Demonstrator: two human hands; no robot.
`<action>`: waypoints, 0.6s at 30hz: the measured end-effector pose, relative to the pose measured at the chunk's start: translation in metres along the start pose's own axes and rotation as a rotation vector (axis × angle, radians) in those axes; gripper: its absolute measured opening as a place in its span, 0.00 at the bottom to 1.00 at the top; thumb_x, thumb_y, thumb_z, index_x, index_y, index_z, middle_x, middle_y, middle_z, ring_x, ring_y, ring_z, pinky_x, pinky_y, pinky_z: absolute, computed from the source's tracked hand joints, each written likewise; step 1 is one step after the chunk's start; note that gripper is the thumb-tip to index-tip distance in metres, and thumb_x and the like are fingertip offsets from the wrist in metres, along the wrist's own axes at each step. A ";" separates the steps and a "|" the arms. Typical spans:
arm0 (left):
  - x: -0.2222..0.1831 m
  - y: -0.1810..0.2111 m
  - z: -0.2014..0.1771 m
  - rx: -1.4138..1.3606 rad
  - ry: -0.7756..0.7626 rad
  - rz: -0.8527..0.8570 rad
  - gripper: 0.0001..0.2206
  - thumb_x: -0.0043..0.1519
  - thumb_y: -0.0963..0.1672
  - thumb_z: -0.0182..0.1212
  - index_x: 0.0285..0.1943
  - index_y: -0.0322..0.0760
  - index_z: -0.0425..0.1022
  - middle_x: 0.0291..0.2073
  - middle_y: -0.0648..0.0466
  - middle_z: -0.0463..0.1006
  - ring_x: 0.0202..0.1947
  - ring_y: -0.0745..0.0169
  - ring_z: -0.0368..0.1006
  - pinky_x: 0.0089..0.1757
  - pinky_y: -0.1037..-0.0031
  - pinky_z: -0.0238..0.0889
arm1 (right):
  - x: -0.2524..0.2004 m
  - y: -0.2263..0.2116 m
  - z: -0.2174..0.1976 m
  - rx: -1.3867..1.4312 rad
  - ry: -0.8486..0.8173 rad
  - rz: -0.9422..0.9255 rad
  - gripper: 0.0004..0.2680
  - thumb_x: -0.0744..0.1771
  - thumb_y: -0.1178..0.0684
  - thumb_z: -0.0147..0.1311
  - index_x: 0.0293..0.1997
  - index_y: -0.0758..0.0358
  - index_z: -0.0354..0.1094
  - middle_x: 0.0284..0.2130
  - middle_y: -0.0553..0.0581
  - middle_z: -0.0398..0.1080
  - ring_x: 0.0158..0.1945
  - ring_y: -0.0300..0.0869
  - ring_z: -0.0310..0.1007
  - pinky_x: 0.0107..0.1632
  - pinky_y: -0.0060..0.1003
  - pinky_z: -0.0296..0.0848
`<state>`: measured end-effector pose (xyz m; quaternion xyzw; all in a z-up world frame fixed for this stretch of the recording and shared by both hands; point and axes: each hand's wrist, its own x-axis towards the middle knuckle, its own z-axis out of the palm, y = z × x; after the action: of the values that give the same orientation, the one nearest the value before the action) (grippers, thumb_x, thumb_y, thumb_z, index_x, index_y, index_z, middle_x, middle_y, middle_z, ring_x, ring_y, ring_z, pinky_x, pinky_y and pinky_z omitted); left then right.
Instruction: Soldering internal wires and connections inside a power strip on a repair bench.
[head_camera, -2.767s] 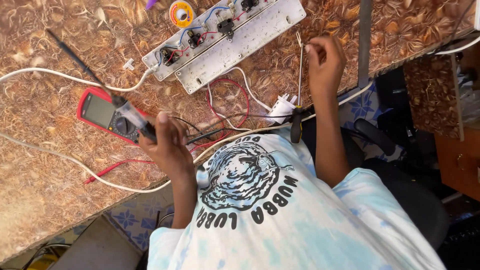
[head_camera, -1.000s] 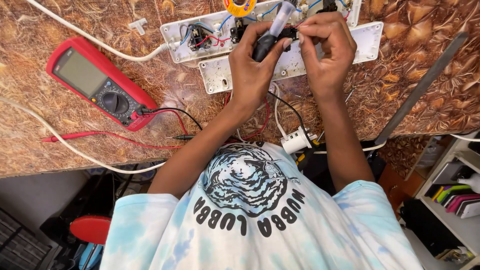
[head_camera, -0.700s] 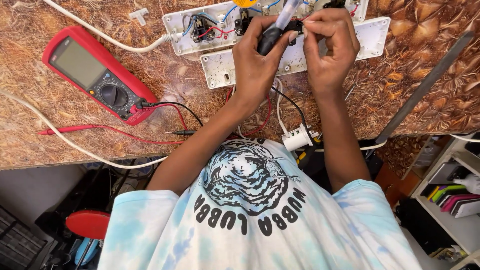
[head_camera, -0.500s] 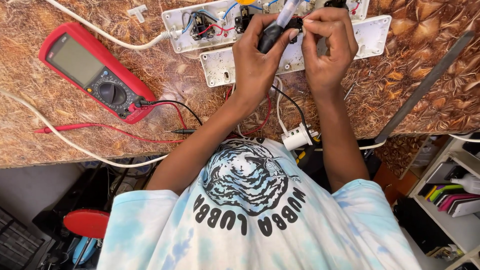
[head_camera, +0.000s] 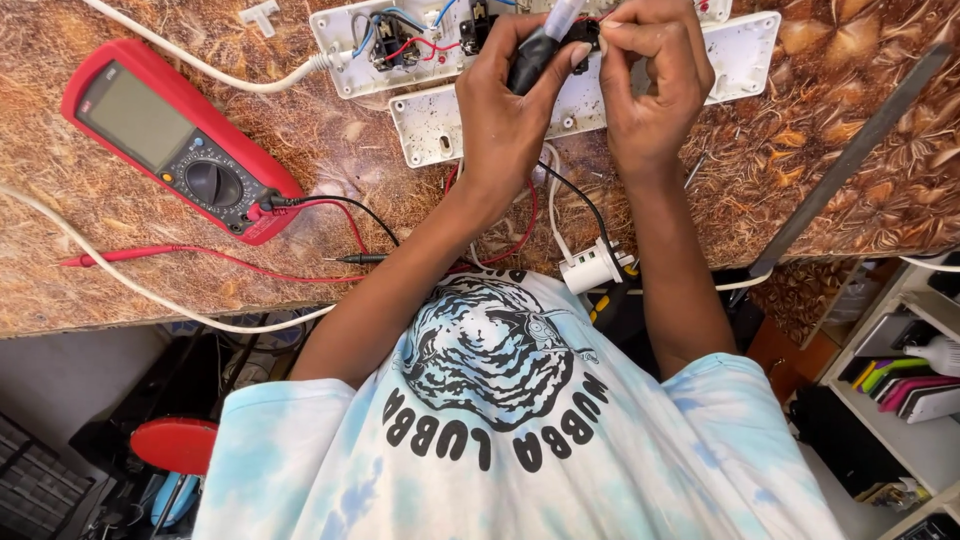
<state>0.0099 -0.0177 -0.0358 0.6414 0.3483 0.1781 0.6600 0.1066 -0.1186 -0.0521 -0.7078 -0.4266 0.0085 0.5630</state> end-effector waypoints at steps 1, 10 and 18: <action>0.000 0.000 0.000 0.008 0.004 0.008 0.11 0.63 0.49 0.65 0.46 0.42 0.75 0.27 0.63 0.67 0.29 0.72 0.58 0.32 0.78 0.53 | -0.001 0.001 0.000 -0.010 0.008 -0.006 0.04 0.69 0.76 0.52 0.41 0.78 0.66 0.40 0.69 0.67 0.44 0.54 0.70 0.44 0.41 0.77; 0.000 0.002 0.000 0.016 0.014 0.036 0.10 0.63 0.49 0.65 0.45 0.42 0.75 0.28 0.63 0.69 0.30 0.73 0.58 0.33 0.79 0.55 | -0.001 0.001 0.000 -0.024 0.021 0.019 0.05 0.68 0.76 0.53 0.41 0.77 0.67 0.39 0.68 0.68 0.44 0.53 0.72 0.45 0.41 0.78; 0.001 0.003 0.000 0.022 0.001 0.039 0.11 0.63 0.50 0.64 0.45 0.42 0.75 0.26 0.62 0.67 0.29 0.72 0.58 0.33 0.78 0.54 | -0.013 0.014 -0.003 -0.040 0.055 0.085 0.04 0.70 0.72 0.55 0.43 0.73 0.69 0.40 0.66 0.70 0.37 0.46 0.71 0.33 0.33 0.70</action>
<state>0.0111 -0.0174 -0.0335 0.6554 0.3379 0.1874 0.6489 0.1081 -0.1287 -0.0688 -0.7363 -0.3807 0.0043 0.5593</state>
